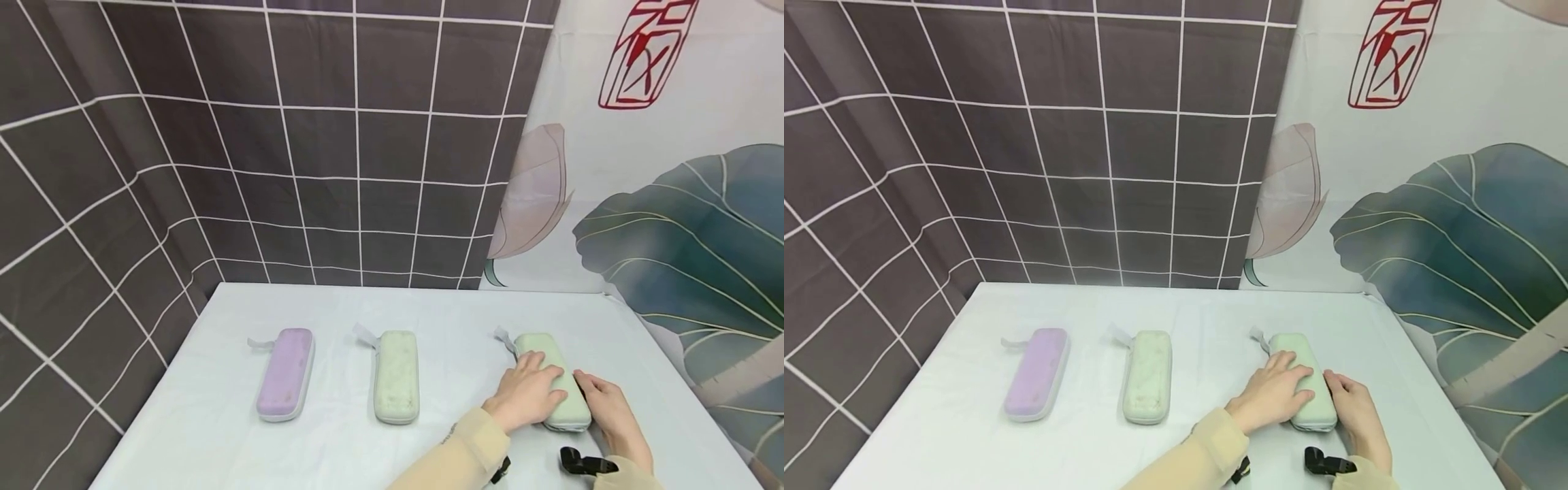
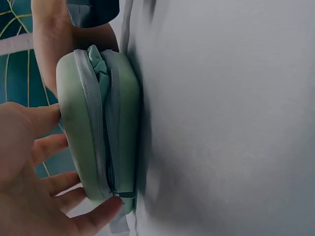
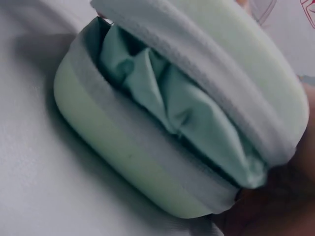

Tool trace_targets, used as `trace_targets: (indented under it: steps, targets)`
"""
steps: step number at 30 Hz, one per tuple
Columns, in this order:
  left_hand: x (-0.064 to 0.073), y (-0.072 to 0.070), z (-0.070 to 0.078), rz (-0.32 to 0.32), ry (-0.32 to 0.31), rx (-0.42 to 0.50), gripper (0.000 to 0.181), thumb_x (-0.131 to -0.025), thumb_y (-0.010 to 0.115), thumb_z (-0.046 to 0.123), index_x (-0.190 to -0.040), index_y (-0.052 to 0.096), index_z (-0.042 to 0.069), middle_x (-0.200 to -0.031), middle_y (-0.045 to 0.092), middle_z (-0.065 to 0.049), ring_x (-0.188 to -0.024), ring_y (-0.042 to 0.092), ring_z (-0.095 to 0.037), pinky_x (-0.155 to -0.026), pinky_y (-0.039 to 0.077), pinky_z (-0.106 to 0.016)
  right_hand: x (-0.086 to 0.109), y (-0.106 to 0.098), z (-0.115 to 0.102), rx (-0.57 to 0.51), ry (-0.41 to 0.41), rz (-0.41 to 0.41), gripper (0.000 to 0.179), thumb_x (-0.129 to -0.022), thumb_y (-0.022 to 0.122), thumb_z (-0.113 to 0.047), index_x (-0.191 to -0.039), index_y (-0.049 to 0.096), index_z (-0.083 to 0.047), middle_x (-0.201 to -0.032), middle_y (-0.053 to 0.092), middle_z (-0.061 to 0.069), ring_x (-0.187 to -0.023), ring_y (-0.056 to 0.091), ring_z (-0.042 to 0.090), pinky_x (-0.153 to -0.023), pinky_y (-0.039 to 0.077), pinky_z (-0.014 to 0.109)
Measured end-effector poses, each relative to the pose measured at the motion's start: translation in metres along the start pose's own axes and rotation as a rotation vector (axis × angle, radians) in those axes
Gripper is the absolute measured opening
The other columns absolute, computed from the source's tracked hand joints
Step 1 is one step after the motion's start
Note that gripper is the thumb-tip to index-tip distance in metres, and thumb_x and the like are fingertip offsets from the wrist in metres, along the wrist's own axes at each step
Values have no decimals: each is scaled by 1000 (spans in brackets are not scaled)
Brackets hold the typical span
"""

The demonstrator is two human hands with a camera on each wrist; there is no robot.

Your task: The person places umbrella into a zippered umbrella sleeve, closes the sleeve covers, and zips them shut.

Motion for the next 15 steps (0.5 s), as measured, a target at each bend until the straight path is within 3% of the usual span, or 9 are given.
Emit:
trace_targets:
  steps: [2,4,9,12,15]
  targets:
    - [-1,1,1,-12,-8,-23,39,-99,49,49,-135,55,36,-146,41,9,-137,32,-9,-91,44,-30,1,2,-1,-1,25,-39,92,-96,31,-65,-142,32,15,-147,28,36,-133,29,49,-101,33,58]
    - [-2,2,2,-19,-21,-30,39,-98,50,50,-135,55,37,-145,42,10,-136,33,-9,-91,44,-31,1,2,-3,16,25,-53,98,-93,33,-71,-141,33,14,-145,30,36,-130,33,48,-98,35,56]
    - [-4,3,2,-33,-29,-16,39,-98,52,51,-134,56,37,-147,41,10,-137,33,-8,-95,44,-34,2,-3,-15,133,-53,-28,80,-99,33,-60,-132,45,13,-132,46,34,-112,47,40,-82,41,44]
    - [-4,1,-3,15,-23,34,34,-99,53,44,-130,61,33,-144,45,11,-134,38,-6,-96,43,-29,2,-2,-22,193,-101,-37,73,-103,32,-52,-130,46,14,-127,48,35,-109,50,40,-81,42,46]
    - [-5,-4,-13,114,-64,171,25,-99,57,29,-122,65,27,-135,52,10,-125,47,-5,-92,43,-22,1,-4,-27,241,-129,-46,71,-104,31,-50,-134,42,14,-126,49,35,-108,51,41,-83,43,50]
Point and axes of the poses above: each hand's wrist, its own x-axis away from the middle knuckle, its own y-axis out of the palm, z = x × y, the point moved 9 cm from there along -x, towards the middle knuckle
